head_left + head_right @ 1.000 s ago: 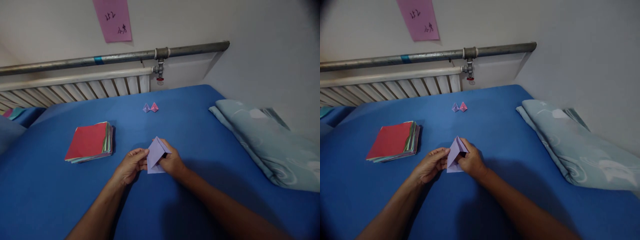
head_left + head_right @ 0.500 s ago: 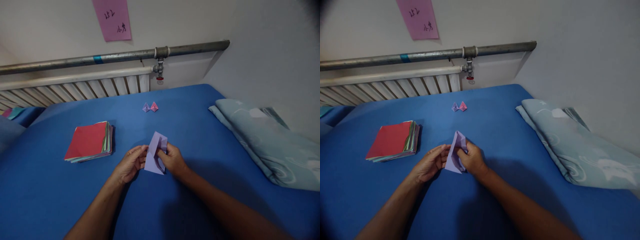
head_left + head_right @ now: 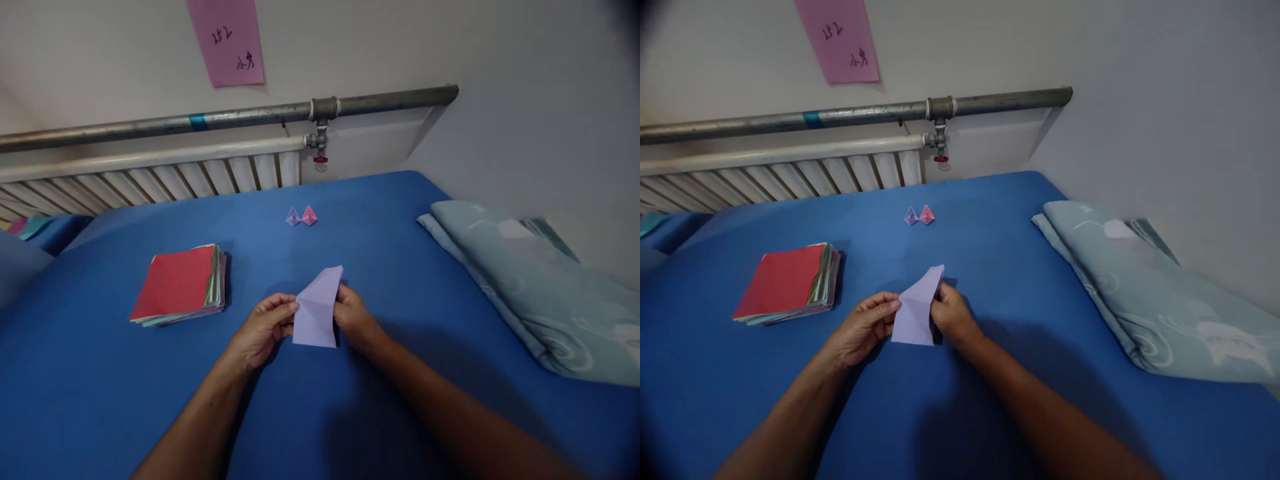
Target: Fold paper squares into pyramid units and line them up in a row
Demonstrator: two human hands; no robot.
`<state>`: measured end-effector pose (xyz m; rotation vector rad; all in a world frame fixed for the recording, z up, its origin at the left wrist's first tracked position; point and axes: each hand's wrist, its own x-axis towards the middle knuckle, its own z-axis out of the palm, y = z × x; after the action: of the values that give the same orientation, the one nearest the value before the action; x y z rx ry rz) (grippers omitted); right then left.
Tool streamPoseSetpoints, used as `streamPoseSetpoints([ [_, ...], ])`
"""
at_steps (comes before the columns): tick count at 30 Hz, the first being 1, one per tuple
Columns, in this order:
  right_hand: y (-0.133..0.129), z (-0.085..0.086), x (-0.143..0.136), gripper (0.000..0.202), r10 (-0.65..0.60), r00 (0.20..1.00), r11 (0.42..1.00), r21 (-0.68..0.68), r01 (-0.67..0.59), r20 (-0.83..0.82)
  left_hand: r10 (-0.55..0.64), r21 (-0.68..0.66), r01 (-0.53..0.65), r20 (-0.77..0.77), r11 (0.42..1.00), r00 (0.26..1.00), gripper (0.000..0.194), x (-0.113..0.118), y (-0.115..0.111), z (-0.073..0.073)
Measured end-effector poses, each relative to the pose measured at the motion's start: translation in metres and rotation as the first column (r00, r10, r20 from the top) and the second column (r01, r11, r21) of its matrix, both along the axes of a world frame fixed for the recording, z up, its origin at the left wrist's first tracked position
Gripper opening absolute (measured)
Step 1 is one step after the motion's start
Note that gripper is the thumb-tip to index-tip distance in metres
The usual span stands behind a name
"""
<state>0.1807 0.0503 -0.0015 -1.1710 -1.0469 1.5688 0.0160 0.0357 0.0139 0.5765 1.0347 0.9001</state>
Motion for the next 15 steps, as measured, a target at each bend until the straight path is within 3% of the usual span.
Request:
streamPoseSetpoints([
  [7, 0.001, 0.003, 0.008, 0.019, 0.060, 0.992, 0.998, 0.044, -0.055, -0.112, 0.114, 0.053, -0.110, -0.076, 0.993, 0.991, 0.033, 0.003, 0.001, 0.000],
  [9, 0.001, 0.004, 0.011, 0.028, 0.090, 0.988, 0.995, 0.041, -0.086, -0.122, 0.153, 0.074, -0.145, -0.121, 0.987, 0.981, 0.034, 0.004, 0.000, 0.001],
  [15, -0.002, 0.012, 0.010, 0.029, 0.047, 0.997, 0.999, 0.015, -0.048, 0.059, 0.127, 0.131, -0.105, -0.171, 0.986, 0.977, 0.033, 0.006, -0.002, 0.001],
])
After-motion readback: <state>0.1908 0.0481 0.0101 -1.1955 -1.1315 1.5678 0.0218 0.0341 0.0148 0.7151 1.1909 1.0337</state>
